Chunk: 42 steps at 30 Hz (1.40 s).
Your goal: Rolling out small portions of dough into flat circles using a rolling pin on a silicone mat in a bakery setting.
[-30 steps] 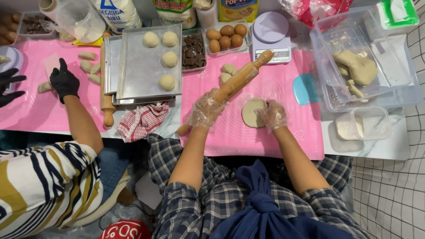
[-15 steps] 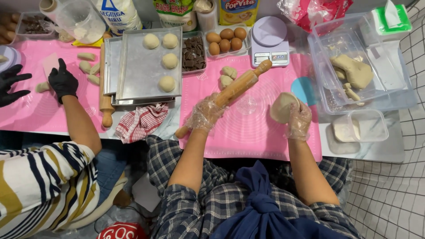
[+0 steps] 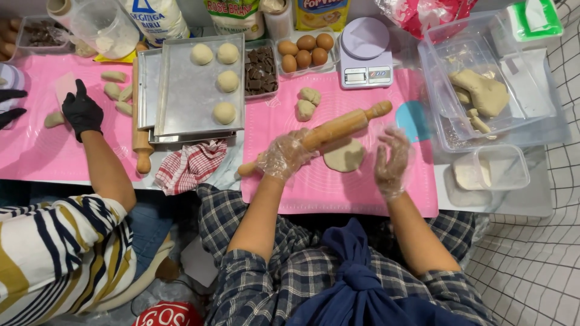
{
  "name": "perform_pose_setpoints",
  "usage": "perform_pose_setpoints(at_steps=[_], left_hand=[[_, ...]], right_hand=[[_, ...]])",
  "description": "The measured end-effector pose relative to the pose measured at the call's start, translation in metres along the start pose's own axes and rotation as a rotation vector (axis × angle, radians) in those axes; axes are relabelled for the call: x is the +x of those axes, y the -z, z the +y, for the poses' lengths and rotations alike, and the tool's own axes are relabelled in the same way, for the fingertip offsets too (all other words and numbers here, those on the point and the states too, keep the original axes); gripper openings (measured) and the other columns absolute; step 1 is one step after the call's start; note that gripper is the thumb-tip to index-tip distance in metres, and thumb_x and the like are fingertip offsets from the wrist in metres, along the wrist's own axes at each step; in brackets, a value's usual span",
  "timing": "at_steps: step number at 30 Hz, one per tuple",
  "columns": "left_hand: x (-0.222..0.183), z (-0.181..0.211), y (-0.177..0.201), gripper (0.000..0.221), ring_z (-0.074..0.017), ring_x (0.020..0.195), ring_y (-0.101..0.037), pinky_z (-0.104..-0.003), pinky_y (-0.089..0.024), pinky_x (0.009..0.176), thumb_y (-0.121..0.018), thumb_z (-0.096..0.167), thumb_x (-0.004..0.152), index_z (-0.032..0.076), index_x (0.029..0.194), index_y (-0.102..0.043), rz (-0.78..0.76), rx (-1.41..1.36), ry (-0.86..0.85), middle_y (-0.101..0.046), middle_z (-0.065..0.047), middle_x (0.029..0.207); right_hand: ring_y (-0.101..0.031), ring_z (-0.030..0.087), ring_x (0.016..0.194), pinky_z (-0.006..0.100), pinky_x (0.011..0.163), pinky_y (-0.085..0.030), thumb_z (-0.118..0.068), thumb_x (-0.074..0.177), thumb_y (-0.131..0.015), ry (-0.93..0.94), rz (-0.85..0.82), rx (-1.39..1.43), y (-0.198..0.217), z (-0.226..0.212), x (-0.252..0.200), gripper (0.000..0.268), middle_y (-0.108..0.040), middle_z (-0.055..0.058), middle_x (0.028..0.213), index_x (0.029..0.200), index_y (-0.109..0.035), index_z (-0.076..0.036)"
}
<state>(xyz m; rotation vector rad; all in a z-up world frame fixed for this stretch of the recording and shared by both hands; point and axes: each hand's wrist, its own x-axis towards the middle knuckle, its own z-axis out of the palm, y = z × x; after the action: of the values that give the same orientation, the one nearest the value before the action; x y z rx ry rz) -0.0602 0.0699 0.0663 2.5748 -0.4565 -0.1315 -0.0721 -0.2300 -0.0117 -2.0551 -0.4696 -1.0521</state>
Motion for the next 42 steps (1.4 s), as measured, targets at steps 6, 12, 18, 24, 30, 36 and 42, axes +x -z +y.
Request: perform_pose_setpoints(at_steps=[6, 12, 18, 24, 30, 36, 42], left_hand=[[0.026, 0.011, -0.036, 0.053, -0.0302, 0.102, -0.073, -0.044, -0.060, 0.090, -0.084, 0.040, 0.077, 0.023, 0.118, -0.056, -0.058, 0.171, -0.150, -0.071, -0.004, 0.107], [0.031, 0.013, -0.030, 0.045, -0.0276, 0.100, -0.071, -0.043, -0.059, 0.087, -0.078, 0.045, 0.082, 0.019, 0.116, -0.063, -0.159, 0.210, -0.111, -0.067, -0.004, 0.106], [0.034, 0.020, -0.028, 0.032, -0.0326, 0.103, -0.069, -0.049, -0.056, 0.086, -0.044, 0.035, 0.099, 0.010, 0.108, -0.063, -0.213, 0.349, 0.088, -0.066, -0.011, 0.104], [0.011, 0.026, -0.040, 0.036, -0.0280, 0.105, -0.066, -0.045, -0.049, 0.090, -0.044, 0.042, 0.098, 0.014, 0.105, -0.065, -0.148, 0.406, 0.146, -0.065, -0.007, 0.101], [-0.029, 0.027, -0.070, 0.046, -0.0255, 0.130, -0.044, -0.044, -0.031, 0.109, -0.042, 0.041, 0.099, 0.014, 0.136, -0.046, -0.193, 0.467, 0.140, -0.051, -0.005, 0.129], [-0.061, -0.018, -0.162, 0.077, -0.0401, 0.153, -0.019, -0.061, -0.008, 0.125, -0.037, 0.063, 0.102, 0.008, 0.156, -0.030, 0.283, 0.458, -0.014, -0.032, -0.017, 0.162], [-0.044, 0.003, -0.118, 0.090, -0.0370, 0.152, -0.022, -0.060, -0.008, 0.126, -0.031, 0.076, 0.094, 0.011, 0.156, -0.032, 0.152, 0.443, 0.022, -0.034, -0.014, 0.160]], right_hand=[[-0.066, 0.026, 0.109, 0.040, 0.099, -0.052, -0.026, 0.104, -0.062, -0.244, -0.461, -0.254, -0.007, 0.044, 0.049, 0.021, -0.069, 0.005, 0.113, 0.115, -0.074, -0.013], [-0.073, 0.031, 0.069, 0.045, 0.059, -0.055, -0.058, 0.101, -0.054, -0.037, -0.610, -0.567, -0.066, 0.134, -0.046, 0.048, -0.065, 0.005, 0.070, 0.074, -0.067, -0.021], [-0.073, 0.030, 0.073, 0.044, 0.065, -0.057, -0.055, 0.103, -0.047, -0.158, -0.644, -0.652, -0.042, 0.076, -0.019, 0.045, -0.064, 0.005, 0.073, 0.080, -0.063, -0.019], [-0.069, 0.037, 0.068, 0.054, 0.062, -0.053, -0.033, 0.101, -0.055, 0.147, -0.455, -0.569, -0.015, 0.044, -0.033, 0.038, -0.066, 0.014, 0.068, 0.074, -0.068, -0.010], [-0.068, 0.027, 0.078, 0.041, 0.070, -0.052, -0.050, 0.101, -0.048, 0.109, -0.320, -0.506, 0.013, -0.005, -0.040, 0.039, -0.066, 0.003, 0.086, 0.098, -0.073, -0.020], [-0.064, 0.028, 0.113, 0.042, 0.093, -0.043, -0.059, 0.103, -0.042, 0.121, -0.201, -0.566, 0.025, -0.006, -0.090, 0.055, -0.066, 0.009, 0.123, 0.129, -0.064, -0.016], [-0.059, 0.029, 0.125, 0.050, 0.094, -0.041, -0.053, 0.099, -0.047, -0.197, -0.417, -0.563, 0.042, -0.089, -0.014, 0.054, -0.062, 0.008, 0.134, 0.136, -0.061, -0.017]])
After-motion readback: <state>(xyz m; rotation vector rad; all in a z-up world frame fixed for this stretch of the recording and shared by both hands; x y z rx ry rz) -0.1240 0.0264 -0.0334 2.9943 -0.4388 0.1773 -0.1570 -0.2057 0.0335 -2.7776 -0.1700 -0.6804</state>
